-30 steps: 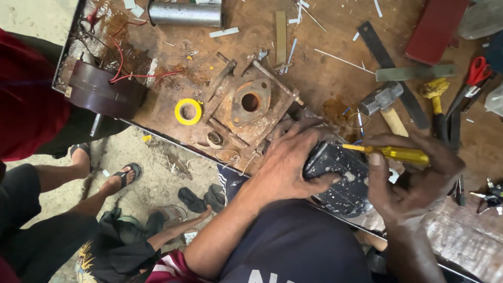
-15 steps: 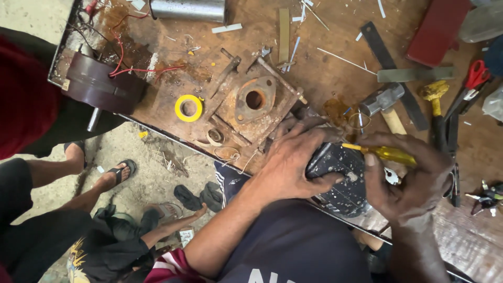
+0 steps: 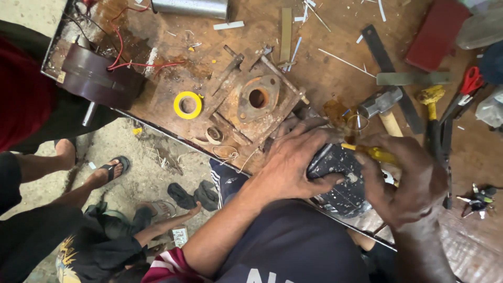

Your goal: The person wraps a blue wire around a black motor housing and presses the housing onto a rusty mounting bracket on the workbench, holding it in place. They then pick up a long screwdriver and work on the motor assembly while other people handle parts nearby.

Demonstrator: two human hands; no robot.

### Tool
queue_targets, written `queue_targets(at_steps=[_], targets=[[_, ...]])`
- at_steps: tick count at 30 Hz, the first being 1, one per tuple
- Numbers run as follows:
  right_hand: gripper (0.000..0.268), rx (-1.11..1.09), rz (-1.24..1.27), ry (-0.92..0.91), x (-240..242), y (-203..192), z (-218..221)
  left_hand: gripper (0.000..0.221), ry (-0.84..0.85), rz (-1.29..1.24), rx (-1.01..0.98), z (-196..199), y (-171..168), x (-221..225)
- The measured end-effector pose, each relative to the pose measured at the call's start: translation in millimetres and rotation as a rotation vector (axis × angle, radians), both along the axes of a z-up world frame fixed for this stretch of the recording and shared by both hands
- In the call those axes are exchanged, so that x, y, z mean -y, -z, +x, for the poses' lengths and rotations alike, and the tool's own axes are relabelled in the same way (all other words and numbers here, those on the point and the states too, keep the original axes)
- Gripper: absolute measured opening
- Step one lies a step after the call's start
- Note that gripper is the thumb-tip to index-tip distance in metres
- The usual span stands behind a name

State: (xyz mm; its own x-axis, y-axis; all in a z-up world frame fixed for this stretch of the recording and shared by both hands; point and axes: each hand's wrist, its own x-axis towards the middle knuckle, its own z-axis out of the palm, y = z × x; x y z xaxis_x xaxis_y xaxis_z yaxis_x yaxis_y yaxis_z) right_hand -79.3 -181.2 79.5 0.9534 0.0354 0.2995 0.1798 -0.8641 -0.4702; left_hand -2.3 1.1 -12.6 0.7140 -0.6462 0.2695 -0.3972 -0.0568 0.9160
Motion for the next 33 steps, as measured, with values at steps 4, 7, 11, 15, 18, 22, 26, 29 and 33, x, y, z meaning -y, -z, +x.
queue_targets(at_steps=[4,7,11,15,18,22,26,29,33], targets=[[0.046,0.069,-0.13,0.005,-3,-2,5,0.069,-0.006,-0.009,-0.005,-1,0,1],[0.045,-0.027,-0.059,0.074,-4,-7,7,0.07,-0.015,-0.007,-0.006,-1,0,0],[0.042,-0.051,0.043,0.033,-5,-3,7,0.071,-0.007,0.01,-0.055,0,-3,-1],[0.023,-0.021,0.032,0.24,6,8,-13,0.079,0.015,0.042,-0.089,-1,-2,-1],[0.029,-0.072,0.6,0.523,1,-12,-12,0.087,0.021,0.018,-0.051,0,-2,-3],[0.045,-0.299,-0.055,-0.025,-11,-19,0,0.092,0.075,-0.024,-0.086,5,-2,-15],[0.099,-0.393,-0.245,0.016,-25,-11,0,0.077,0.098,-0.076,-0.024,4,6,-24],[0.1,-0.472,-0.261,0.058,-28,-6,-3,0.064,0.098,-0.082,-0.019,2,12,-24],[0.094,-0.457,-0.301,0.043,-32,-4,-1,0.059,0.096,-0.12,-0.057,5,16,-23]])
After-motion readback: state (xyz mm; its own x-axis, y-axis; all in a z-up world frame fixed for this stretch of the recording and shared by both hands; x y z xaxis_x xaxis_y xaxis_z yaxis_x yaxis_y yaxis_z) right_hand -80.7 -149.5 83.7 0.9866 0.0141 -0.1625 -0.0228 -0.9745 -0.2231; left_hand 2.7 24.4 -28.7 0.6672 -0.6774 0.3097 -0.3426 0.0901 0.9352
